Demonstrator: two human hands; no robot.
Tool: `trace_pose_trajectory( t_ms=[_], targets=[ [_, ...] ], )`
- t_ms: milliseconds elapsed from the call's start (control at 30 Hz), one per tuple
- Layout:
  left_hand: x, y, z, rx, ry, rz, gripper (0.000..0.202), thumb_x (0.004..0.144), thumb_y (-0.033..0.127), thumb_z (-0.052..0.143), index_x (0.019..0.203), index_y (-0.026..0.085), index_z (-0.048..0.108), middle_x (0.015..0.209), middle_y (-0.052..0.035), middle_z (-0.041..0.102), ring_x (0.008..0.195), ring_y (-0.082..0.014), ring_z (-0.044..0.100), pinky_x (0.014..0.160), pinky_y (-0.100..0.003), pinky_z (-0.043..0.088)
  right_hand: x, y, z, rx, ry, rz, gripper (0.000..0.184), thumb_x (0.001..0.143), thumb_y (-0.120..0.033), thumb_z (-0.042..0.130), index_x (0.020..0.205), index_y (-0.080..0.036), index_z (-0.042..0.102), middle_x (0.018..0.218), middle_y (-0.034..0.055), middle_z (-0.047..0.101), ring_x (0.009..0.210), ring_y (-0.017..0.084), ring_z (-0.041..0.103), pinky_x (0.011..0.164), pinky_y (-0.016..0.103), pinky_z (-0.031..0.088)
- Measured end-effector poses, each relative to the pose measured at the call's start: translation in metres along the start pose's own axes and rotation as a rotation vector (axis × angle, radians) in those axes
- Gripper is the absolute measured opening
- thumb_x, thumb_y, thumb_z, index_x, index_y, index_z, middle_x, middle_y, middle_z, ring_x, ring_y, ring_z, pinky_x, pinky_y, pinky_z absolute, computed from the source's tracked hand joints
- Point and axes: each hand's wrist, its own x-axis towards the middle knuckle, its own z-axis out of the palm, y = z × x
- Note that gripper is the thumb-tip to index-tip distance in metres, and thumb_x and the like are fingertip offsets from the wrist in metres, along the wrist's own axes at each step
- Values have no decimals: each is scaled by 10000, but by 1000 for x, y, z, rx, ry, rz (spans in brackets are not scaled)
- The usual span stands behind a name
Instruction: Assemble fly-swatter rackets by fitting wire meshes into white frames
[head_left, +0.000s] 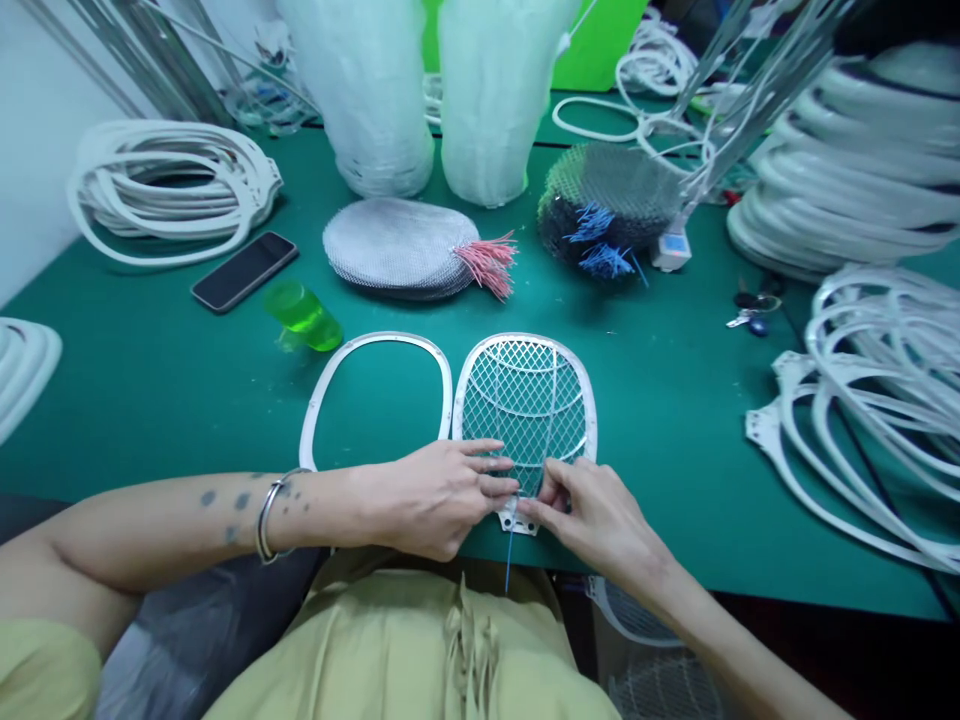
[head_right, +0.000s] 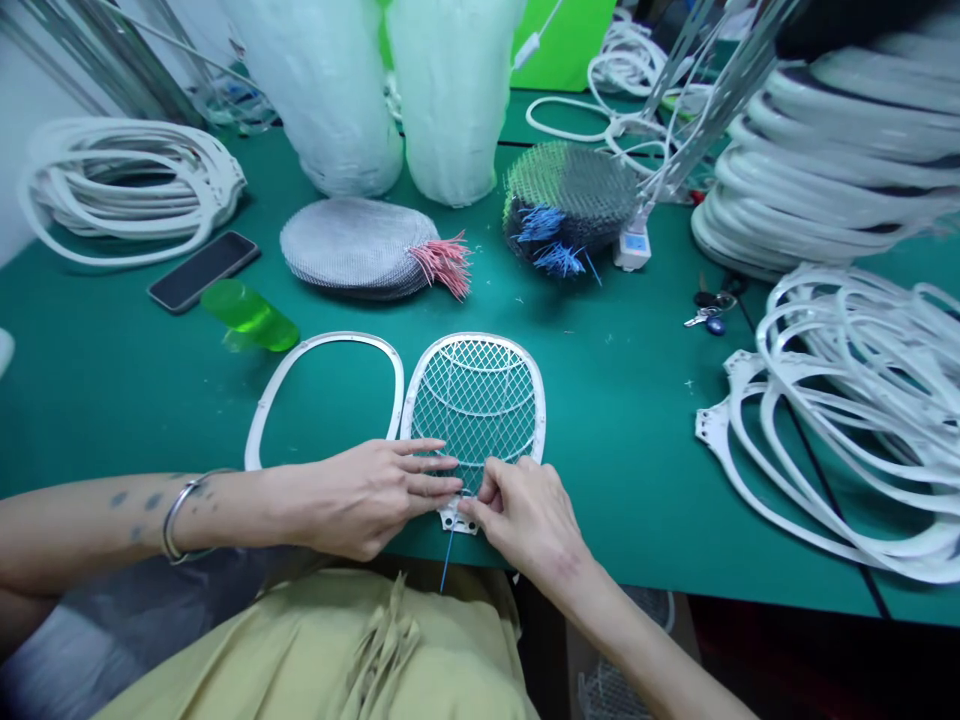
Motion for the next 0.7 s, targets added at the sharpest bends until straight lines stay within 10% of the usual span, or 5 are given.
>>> trace_pose_trajectory(
  t_ms=[333,467,567,700],
  targets=[
    [-9,-15,9,-218,106,47,442,866,167,576,1307,163,572,1381,-72,550,1350,-222,432,1200,-414,230,4,1,1,-156,82,-136,269,742,-299,759,627,-232,526,586,-39,623,599,160,596,608,293,369],
    [-24,-45,1,-188,364,-266,450,963,384,501,1398,272,469,1493,-53,406,1422,-229,302,1187,-503,177,-2,26,13,-259,411,-276,408,743,-488,732,1043,-239,614,1051,72,699,1002,281,633,815,410,461],
    [-27,-67,1,-10,353,-445,796,869,618,527,1508,233,251,1566,-110,221,1462,-345,89,1144,-630,48,2,41,18,-429,454,-304,904,784,-681,564,1484,-183,281,1485,172,406,1372,383,339,1035,576,340],
    [-23,-74,8,48,229,-461,906,879,683,418,1532,186,34,1579,-128,147,1469,-327,49,1147,-602,-12,5,49,17,-508,333,-286,1016,823,-731,427,1535,-149,-4,1553,186,237,1411,371,256,1059,623,329]
  ],
)
